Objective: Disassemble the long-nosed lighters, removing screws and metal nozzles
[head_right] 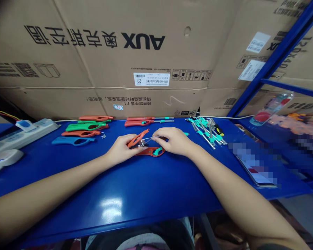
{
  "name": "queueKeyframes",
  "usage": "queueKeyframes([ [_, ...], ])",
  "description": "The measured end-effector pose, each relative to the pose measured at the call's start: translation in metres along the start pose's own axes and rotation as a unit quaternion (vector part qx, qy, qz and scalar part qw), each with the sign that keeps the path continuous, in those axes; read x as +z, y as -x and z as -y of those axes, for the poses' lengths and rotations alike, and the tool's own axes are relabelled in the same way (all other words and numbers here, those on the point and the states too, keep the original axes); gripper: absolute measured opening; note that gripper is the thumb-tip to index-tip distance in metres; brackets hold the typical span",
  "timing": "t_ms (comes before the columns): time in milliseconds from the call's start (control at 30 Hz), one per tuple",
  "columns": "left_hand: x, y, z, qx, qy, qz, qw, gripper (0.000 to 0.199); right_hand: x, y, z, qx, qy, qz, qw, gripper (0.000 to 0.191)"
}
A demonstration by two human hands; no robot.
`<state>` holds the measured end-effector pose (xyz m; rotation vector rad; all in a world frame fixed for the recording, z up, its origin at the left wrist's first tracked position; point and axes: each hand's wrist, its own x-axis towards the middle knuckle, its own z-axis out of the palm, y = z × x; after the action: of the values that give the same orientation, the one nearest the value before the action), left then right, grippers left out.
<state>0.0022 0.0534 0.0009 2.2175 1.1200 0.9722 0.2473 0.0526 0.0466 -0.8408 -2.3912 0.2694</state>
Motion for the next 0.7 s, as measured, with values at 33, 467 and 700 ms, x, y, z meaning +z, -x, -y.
queueKeyframes([
  [33, 0.000, 0.000, 0.001, 0.005, -0.001, 0.001, 1.000, 0.033, 0.000, 0.000, -0.001, -0.001, -0.003, -0.004, 1.000, 0.020],
  [467, 0.002, -0.004, 0.005, -0.036, 0.066, -0.060, 0.995, 0.027, -0.038, 0.001, -0.023, 0.138, -0.108, -0.169, 0.970, 0.041],
  [700, 0.002, -0.004, -0.013, -0.081, 0.204, -0.106, 0.970, 0.029, -0.010, -0.002, -0.001, 0.108, -0.151, -0.053, 0.981, 0.027],
])
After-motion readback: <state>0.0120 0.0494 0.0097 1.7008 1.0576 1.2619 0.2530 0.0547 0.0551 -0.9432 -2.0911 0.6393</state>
